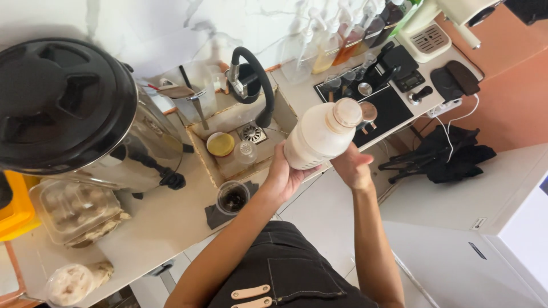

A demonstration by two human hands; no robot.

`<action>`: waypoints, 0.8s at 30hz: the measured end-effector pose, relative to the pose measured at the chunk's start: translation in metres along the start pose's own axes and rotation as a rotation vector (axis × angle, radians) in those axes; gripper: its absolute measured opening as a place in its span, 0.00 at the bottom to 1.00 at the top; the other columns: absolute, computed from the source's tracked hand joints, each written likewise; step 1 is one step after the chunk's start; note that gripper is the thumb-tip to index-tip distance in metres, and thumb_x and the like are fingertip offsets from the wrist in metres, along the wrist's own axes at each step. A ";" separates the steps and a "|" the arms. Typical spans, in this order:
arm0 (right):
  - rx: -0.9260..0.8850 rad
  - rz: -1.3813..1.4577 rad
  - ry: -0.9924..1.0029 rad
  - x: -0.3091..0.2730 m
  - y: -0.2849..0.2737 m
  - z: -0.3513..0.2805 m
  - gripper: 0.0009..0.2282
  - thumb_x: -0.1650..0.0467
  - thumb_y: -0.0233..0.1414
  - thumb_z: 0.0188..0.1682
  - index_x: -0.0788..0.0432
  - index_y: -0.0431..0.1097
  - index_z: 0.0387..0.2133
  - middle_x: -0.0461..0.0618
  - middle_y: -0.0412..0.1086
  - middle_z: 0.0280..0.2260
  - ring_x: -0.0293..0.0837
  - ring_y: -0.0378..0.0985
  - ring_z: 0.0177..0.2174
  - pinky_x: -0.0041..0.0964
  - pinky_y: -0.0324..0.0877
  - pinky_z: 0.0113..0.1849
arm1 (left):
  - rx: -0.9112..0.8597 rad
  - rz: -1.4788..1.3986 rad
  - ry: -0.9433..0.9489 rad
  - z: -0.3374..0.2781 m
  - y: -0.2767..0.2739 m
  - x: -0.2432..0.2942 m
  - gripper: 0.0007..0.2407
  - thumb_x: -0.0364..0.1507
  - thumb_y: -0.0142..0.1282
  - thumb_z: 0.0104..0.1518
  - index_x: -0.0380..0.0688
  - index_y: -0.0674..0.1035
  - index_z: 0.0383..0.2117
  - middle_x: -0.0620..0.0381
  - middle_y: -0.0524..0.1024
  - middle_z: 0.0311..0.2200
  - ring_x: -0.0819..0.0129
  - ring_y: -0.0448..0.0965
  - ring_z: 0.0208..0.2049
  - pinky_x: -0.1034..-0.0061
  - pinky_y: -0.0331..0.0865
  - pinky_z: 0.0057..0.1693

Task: Preparing iced beverages by shaking ingredients and pouring them into cups with toppings.

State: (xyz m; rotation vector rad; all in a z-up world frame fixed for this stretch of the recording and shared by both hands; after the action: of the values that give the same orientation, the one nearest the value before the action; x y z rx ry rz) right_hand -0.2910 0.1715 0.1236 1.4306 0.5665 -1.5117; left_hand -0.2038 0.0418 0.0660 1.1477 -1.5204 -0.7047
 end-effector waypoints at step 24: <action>0.683 -0.526 0.040 0.108 -0.022 -0.085 0.43 0.73 0.70 0.28 0.63 0.52 0.59 0.51 0.68 0.51 0.45 0.73 0.49 0.41 0.71 0.51 | -0.051 1.968 1.065 0.035 0.144 0.039 0.14 0.38 0.53 0.67 0.43 0.77 0.28 0.51 0.75 0.26 0.57 0.77 0.23 0.63 0.70 0.29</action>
State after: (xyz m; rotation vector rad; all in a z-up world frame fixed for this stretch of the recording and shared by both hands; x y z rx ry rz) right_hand -0.2534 0.2186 -0.0013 1.9220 0.4916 -2.2421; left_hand -0.2795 0.0536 0.1988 -0.3901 -0.9322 1.0524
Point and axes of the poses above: each hand's wrist, its own z-axis towards the middle knuckle, its own y-axis out of the palm, x = y × z, the point moved 3 cm from there along z, towards the middle knuckle
